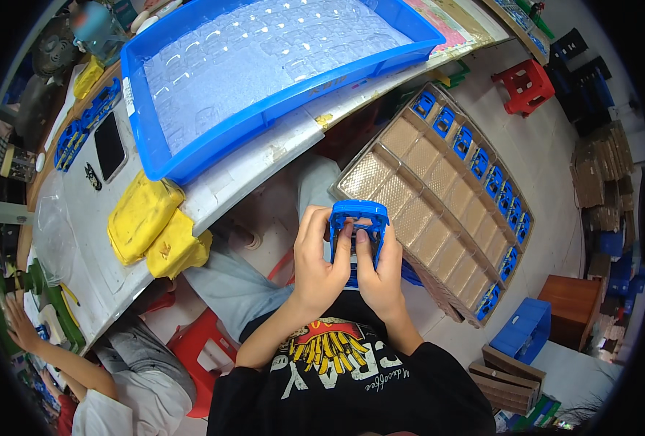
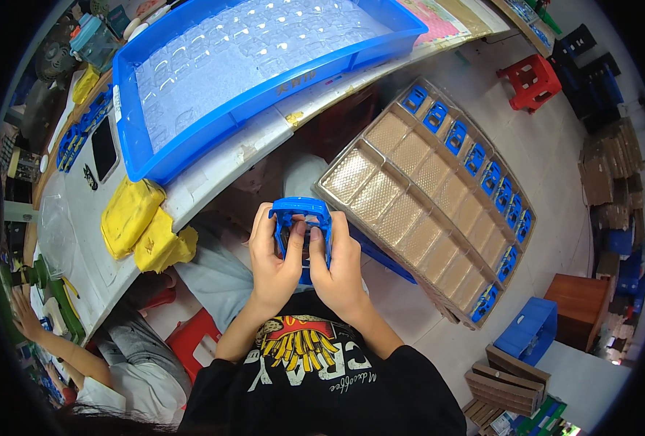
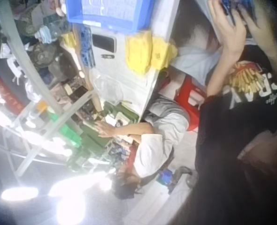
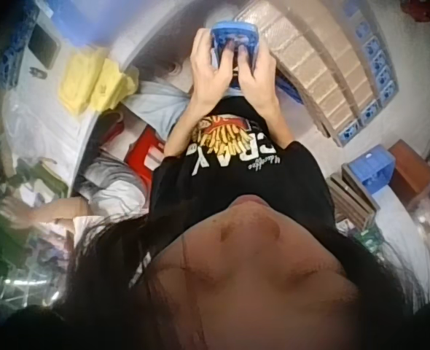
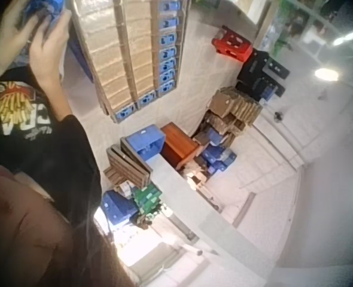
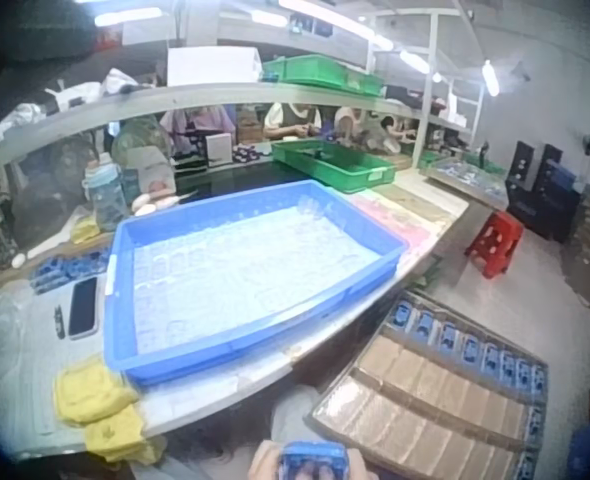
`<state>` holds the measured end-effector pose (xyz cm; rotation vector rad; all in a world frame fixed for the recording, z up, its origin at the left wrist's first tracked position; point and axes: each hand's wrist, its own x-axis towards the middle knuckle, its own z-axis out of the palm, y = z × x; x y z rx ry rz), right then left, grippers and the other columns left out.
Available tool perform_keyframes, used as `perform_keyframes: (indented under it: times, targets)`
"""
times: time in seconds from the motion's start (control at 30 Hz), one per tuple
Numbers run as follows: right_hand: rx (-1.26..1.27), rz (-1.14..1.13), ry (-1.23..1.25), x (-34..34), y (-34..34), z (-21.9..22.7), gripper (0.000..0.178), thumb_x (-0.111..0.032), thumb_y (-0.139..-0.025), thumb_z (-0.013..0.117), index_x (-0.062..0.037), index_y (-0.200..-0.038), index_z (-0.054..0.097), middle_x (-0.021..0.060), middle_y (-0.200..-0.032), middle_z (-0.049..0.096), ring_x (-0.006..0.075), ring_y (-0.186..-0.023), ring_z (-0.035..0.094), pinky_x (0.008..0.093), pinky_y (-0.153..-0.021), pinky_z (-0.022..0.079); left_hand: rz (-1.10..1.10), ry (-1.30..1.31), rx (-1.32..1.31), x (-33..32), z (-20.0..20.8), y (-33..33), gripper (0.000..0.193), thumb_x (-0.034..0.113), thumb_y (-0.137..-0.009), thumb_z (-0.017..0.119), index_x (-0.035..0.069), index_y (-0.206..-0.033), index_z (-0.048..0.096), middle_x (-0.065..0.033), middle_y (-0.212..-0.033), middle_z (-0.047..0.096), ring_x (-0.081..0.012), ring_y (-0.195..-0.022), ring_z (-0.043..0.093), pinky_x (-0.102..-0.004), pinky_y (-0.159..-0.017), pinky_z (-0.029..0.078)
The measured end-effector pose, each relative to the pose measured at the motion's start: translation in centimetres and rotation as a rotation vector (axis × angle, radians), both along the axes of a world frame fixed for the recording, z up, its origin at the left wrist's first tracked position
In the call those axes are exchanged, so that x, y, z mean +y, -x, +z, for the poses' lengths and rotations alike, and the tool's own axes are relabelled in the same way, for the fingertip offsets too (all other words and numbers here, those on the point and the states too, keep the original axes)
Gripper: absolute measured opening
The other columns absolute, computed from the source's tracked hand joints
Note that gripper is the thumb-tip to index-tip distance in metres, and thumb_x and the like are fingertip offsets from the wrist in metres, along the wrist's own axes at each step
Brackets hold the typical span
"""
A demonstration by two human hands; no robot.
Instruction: The recorder is manually assembling small blue toy car bodies by inserting clear plastic windows and other internal components into the shells at a factory workbench.
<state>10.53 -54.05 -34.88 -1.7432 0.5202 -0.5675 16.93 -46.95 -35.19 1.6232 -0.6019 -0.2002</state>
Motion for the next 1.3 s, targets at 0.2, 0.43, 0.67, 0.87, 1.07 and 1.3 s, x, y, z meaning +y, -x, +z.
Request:
perform_keyframes:
  times: [0.2,0.43,0.67,0.87,1.07,1.3]
  targets:
    - [0.001,0.01,0.038,0.0,0.1,0.8,0.01,-0.003,-0.084,0.041,0.001,-0.093,0.042,0.0165,-0.075,0.056,0.0226,-0.067,0.058,0.0296,-0.059,0.042,-0.026,0.131,0.113,-0.4,-0.8,0.3,0.011,-0.002,-0.077,0.05,-0.003,-0.087,0.05,-0.0102,-0.08,0.047,-0.0177,-0.071,0.048,-0.0242,-0.065,0.038]
    - [-0.037,-0.017,0.06,-0.1,0.5,0.5,0.011,-0.001,-0.083,0.041,0.0013,-0.093,0.042,0.0166,-0.076,0.055,0.0238,-0.068,0.058,0.0295,-0.06,0.042,-0.057,0.214,0.244,-0.6,-1.2,1.1,0.008,0.002,-0.08,0.049,-0.002,-0.087,0.049,-0.0089,-0.083,0.046,-0.0163,-0.074,0.048,-0.0235,-0.065,0.037]
    - [0.0,0.044,-0.021,-0.5,1.2,0.4,0.015,-0.001,-0.083,0.04,0.0017,-0.098,0.042,0.0129,-0.082,0.054,0.0174,-0.074,0.054,0.0268,-0.067,0.041,-0.104,0.183,0.159,-0.3,-1.1,1.0,0.009,0.001,-0.08,0.048,-0.003,-0.088,0.049,-0.0088,-0.085,0.045,-0.0148,-0.074,0.047,-0.0231,-0.064,0.038]
    - [0.001,0.065,0.029,-0.4,0.8,0.7,0.014,0.001,-0.079,0.042,0.0003,-0.093,0.042,0.0148,-0.074,0.051,0.0215,-0.065,0.053,0.0282,-0.06,0.04,-0.106,0.233,0.116,-0.1,-1.2,0.6,0.01,-0.001,-0.079,0.049,-0.003,-0.089,0.05,-0.009,-0.088,0.045,-0.0144,-0.075,0.048,-0.0226,-0.066,0.038]
    - [0.02,0.087,0.009,-0.3,0.6,0.4,0.014,0.002,-0.079,0.041,0.0004,-0.093,0.043,0.0158,-0.076,0.052,0.0241,-0.068,0.055,0.0294,-0.062,0.041,-0.107,0.224,0.098,0.3,-1.7,0.3,0.01,0.001,-0.08,0.049,-0.002,-0.089,0.05,-0.0088,-0.087,0.045,-0.0146,-0.077,0.048,-0.0231,-0.067,0.038]
    - [0.032,0.056,-0.038,-0.3,0.2,-0.1,0.013,0.001,-0.081,0.041,0.0004,-0.093,0.043,0.0173,-0.08,0.053,0.024,-0.074,0.056,0.0307,-0.067,0.041,-0.129,0.163,0.188,0.1,-1.5,0.0,0.011,0.004,-0.081,0.05,-0.002,-0.09,0.053,-0.0087,-0.085,0.047,-0.0151,-0.078,0.05,-0.0241,-0.068,0.039]
